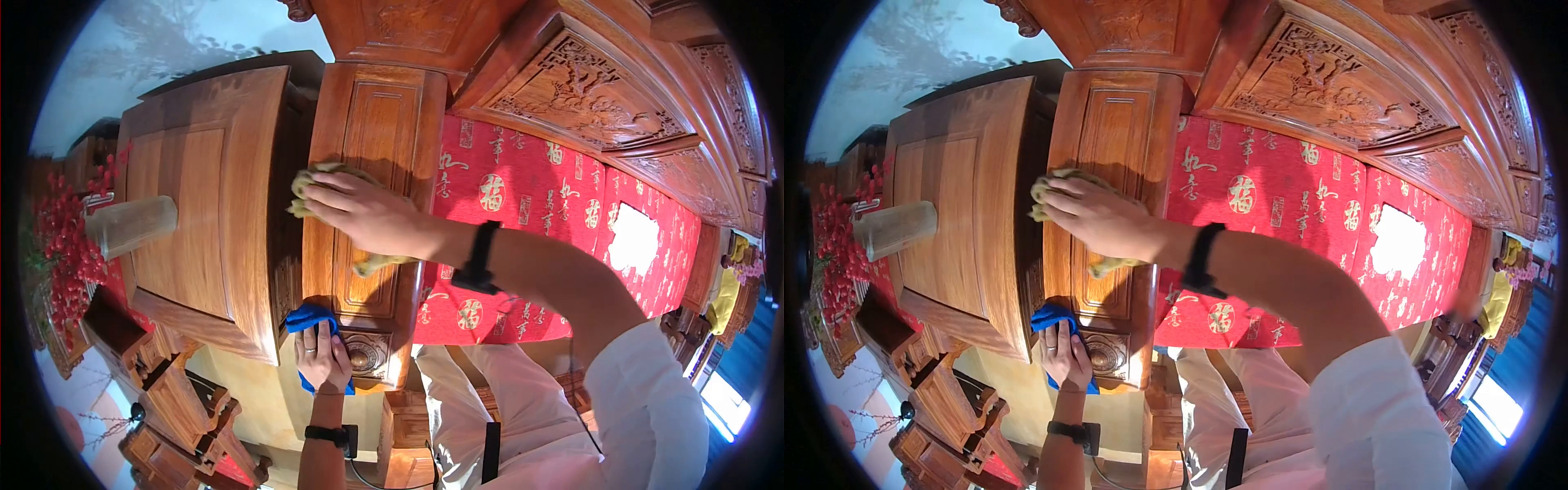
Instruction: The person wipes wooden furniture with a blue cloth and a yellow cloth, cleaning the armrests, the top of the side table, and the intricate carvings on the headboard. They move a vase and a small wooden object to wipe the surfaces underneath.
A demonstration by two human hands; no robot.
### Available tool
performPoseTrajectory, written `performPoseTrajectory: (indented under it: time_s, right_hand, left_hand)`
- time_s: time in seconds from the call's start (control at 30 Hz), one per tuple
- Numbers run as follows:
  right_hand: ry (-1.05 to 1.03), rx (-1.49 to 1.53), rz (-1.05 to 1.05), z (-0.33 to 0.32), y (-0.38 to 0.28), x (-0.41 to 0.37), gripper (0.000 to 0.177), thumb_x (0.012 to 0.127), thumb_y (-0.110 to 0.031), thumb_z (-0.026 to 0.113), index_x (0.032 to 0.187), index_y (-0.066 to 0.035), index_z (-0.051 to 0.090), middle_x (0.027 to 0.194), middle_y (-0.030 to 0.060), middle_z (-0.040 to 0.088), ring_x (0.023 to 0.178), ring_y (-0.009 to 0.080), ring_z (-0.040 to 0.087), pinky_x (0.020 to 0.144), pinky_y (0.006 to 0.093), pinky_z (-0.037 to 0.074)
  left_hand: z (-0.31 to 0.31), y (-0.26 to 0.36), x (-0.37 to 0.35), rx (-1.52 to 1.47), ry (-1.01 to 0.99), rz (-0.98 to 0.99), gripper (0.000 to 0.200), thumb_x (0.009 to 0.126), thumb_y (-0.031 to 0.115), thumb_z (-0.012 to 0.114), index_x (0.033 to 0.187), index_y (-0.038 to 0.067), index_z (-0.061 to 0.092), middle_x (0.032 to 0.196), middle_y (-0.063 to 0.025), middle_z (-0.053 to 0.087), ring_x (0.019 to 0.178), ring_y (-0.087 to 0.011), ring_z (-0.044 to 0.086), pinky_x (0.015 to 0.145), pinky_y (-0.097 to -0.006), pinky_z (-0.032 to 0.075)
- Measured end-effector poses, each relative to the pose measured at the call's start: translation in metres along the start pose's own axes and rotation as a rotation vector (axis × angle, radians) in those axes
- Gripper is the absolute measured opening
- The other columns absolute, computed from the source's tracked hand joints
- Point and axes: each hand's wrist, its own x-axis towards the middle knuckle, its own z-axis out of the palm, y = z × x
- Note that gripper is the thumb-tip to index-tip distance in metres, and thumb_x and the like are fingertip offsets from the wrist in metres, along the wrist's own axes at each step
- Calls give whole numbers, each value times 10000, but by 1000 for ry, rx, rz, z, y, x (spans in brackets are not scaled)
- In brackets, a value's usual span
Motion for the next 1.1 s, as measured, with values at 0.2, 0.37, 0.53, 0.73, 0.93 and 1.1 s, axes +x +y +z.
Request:
performPoseTrajectory:
  time_s: [0.2, 0.37, 0.53, 0.73, 0.93, 1.1]
  right_hand:
    - [113, -172, 275, -34, 75, -48, 510, 749, -71, 672, 1256, -18, 645, 1412, 123, 543, 1344, 362, 484, 1163, 471, 381]
    - [221, -121, 291, -27, 76, -44, 466, 795, -13, 623, 1260, -28, 644, 1404, 124, 553, 1321, 361, 501, 1138, 466, 406]
    - [284, -95, 308, -21, 74, -38, 414, 791, -57, 620, 1199, -7, 663, 1343, 135, 590, 1296, 352, 518, 1129, 469, 410]
    - [197, -215, 327, -3, 22, -21, 473, 781, -108, 636, 1242, 2, 639, 1371, 170, 578, 1323, 371, 502, 1129, 453, 418]
    - [-171, -321, 271, -5, 11, -17, 569, 968, -392, 632, 1488, -215, 483, 1559, 130, 442, 1473, 241, 358, 1233, 482, 226]
    - [77, -184, 56, 5, 20, -13, 432, 796, -83, 595, 1220, -9, 630, 1338, 180, 600, 1260, 384, 551, 1097, 461, 444]
  left_hand:
    - [2, -4, -5, 67, -13, -6, 419, 911, 151, 558, 1283, -23, 641, 1313, -307, 595, 1213, -564, 531, 1045, -593, 447]
    - [4, -4, -4, 81, 17, 7, 400, 930, 146, 550, 1278, -26, 647, 1283, -311, 608, 1189, -565, 544, 1062, -600, 433]
    - [6, -3, -2, 75, 45, -10, 393, 936, 168, 566, 1277, -7, 659, 1315, -301, 601, 1201, -546, 551, 1045, -579, 457]
    - [1, 2, 0, -5, 114, -33, 372, 902, 148, 614, 1232, -11, 679, 1246, -304, 626, 1141, -518, 594, 993, -544, 495]
    - [4, -1, 2, -79, 247, 16, 382, 887, 153, 650, 1246, 28, 680, 1209, -250, 650, 1092, -469, 626, 949, -514, 518]
    - [-2, 9, -6, -43, 283, -117, 377, 922, 156, 653, 1277, 31, 664, 1234, -218, 661, 1131, -451, 615, 1034, -505, 469]
